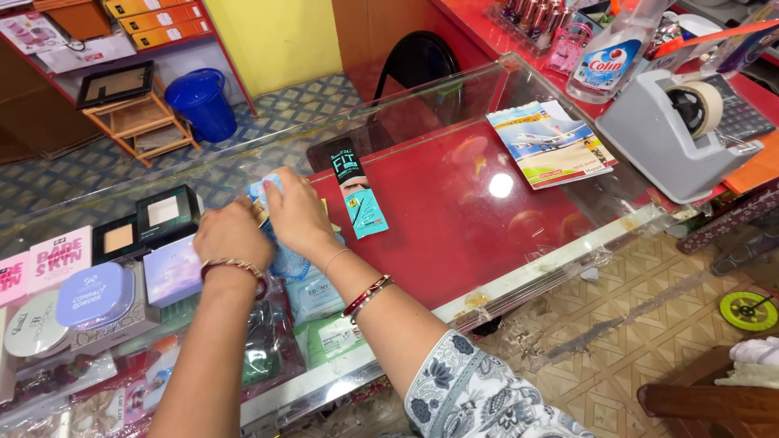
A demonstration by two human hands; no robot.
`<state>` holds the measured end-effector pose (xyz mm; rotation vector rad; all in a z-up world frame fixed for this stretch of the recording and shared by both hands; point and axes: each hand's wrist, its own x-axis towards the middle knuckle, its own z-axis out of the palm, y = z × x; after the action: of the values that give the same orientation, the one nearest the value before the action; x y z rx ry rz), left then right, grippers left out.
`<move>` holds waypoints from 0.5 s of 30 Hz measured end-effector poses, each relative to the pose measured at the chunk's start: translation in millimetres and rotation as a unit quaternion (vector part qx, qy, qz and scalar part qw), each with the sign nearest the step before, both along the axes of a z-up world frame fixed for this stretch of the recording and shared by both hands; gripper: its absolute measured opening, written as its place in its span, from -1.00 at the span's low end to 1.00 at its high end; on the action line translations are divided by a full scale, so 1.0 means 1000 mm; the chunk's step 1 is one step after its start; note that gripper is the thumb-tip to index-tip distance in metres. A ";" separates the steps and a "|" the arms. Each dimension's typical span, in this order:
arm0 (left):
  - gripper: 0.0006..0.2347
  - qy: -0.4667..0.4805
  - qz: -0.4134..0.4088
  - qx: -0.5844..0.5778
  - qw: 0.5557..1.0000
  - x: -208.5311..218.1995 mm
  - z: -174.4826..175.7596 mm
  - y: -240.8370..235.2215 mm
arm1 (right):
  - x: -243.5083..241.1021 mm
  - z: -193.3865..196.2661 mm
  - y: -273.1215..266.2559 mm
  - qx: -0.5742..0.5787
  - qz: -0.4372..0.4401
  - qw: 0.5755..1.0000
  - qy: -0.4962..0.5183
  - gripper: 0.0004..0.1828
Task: The person wipes various cosmetic items, including compacts, boxes, and tubes, with a blue cloth on a glass display counter. The person picks up each item individually, wipes it thoroughly, and places it back on the counter in a different position.
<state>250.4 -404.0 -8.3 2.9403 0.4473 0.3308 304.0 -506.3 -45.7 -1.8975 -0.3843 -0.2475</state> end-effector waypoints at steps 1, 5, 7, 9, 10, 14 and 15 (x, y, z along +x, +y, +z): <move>-0.73 0.008 -0.006 0.039 0.999 0.008 -0.001 -0.006 | 0.003 -0.006 0.001 0.039 0.004 0.999 0.024 -0.69; -0.68 -0.026 -0.033 -0.019 0.999 0.007 0.004 -0.015 | 0.013 -0.019 -0.012 0.261 0.021 0.954 0.144 -0.66; -0.65 -0.064 -0.045 -0.090 0.993 0.003 0.007 -0.016 | 0.014 -0.013 -0.021 0.331 -0.009 0.934 0.134 -0.68; -0.61 -0.130 -0.059 -0.182 0.973 0.001 -0.001 -0.015 | 0.013 0.001 -0.029 0.325 -0.078 0.941 0.042 -0.70; -0.60 -0.176 -0.066 -0.237 0.953 0.002 -0.010 -0.016 | 0.010 0.009 -0.029 0.274 -0.083 0.958 -0.014 -0.69; -0.74 -0.261 -0.065 -0.362 0.893 0.020 -0.057 -0.002 | -0.017 0.039 -0.014 0.010 -0.060 0.991 -0.119 -0.66; -0.79 -0.255 -0.060 -0.351 0.899 0.026 -0.065 0.005 | -0.026 0.043 -0.011 -0.068 -0.043 0.990 -0.116 -0.65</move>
<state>276.1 -398.6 -73.3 2.0603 0.2335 0.7202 277.5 -517.5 -2.7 -2.0272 -0.4868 -0.5134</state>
